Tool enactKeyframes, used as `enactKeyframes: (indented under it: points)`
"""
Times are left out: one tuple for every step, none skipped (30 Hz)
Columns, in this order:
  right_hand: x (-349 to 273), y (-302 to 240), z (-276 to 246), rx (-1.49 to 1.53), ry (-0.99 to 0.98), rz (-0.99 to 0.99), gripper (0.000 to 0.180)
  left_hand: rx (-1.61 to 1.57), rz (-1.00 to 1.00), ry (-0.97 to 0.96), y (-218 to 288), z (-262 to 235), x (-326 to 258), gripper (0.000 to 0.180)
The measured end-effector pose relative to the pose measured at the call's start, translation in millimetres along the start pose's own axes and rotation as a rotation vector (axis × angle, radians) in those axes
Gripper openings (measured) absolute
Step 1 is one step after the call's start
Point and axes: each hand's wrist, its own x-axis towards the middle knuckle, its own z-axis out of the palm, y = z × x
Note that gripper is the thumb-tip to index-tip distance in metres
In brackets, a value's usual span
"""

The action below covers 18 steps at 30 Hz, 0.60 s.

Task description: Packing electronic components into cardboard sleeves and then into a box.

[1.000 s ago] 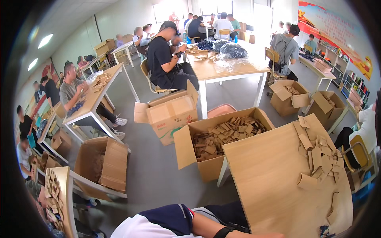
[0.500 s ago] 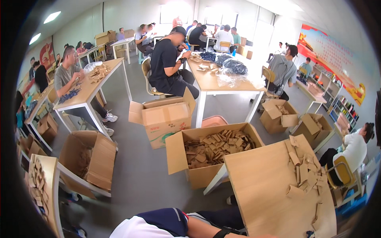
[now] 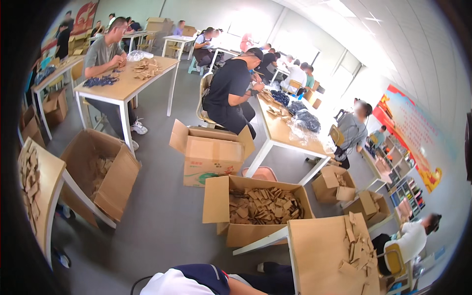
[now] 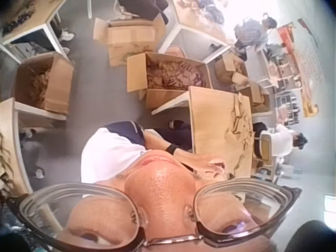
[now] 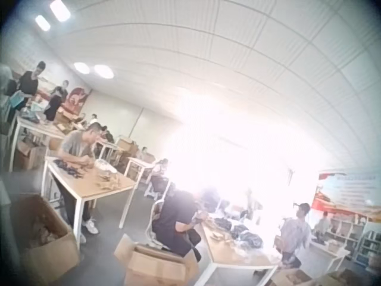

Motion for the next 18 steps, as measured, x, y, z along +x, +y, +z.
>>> enactKeyframes:
  points:
    - [2, -3, 2, 0.004, 0.003, -0.016, 0.036, -0.066, -0.019, -0.002, 6, 2, 0, 0.030]
    - [4, -6, 3, 0.006, 0.010, -0.036, 0.036, -0.133, -0.039, -0.007, 11, 4, 0, 0.031]
    - [7, -8, 3, 0.008, 0.012, -0.052, 0.036, -0.134, -0.021, -0.009, 14, 6, 0, 0.031]
    - [8, -10, 4, 0.010, 0.016, -0.066, 0.036, -0.130, 0.004, 0.006, 17, 8, 0, 0.031]
    - [11, -12, 6, 0.012, 0.017, -0.080, 0.036, -0.127, 0.026, 0.020, 19, 9, 1, 0.032]
    - [11, -13, 7, 0.014, 0.020, -0.093, 0.036, -0.129, 0.038, 0.017, 17, 10, 1, 0.032]
    - [13, -14, 8, 0.015, 0.025, -0.104, 0.036, -0.159, 0.036, 0.005, 13, 9, 3, 0.031]
    - [14, -16, 8, 0.014, 0.028, -0.114, 0.036, -0.189, 0.032, -0.007, 10, 9, 5, 0.031]
    - [15, -16, 8, 0.017, 0.032, -0.123, 0.036, -0.190, 0.038, -0.008, 7, 9, 6, 0.031]
    - [16, -15, 8, 0.020, 0.034, -0.132, 0.037, -0.161, 0.057, -0.013, 5, 10, 7, 0.031]
    - [18, -16, 8, 0.023, 0.040, -0.140, 0.037, -0.132, 0.074, -0.018, 2, 10, 9, 0.031]
    - [18, -15, 7, 0.018, 0.038, -0.143, 0.037, -0.137, 0.075, -0.014, 4, 11, 8, 0.031]
    - [19, -14, 7, 0.025, 0.041, -0.152, 0.037, -0.083, 0.081, -0.010, 6, 12, 6, 0.030]
    - [21, -14, 6, 0.023, 0.043, -0.160, 0.037, -0.028, 0.085, -0.005, 7, 13, 5, 0.029]
    - [21, -14, 4, 0.024, 0.043, -0.165, 0.037, -0.032, 0.081, -0.001, 8, 14, 4, 0.029]
    - [22, -13, 1, 0.027, 0.048, -0.173, 0.037, -0.010, 0.114, -0.006, 10, 15, 3, 0.028]
    - [21, -12, -3, 0.024, 0.054, -0.179, 0.037, 0.009, 0.143, -0.015, 11, 15, 2, 0.027]
    - [19, -11, -8, 0.025, 0.059, -0.185, 0.037, 0.002, 0.130, -0.013, 11, 15, 1, 0.027]
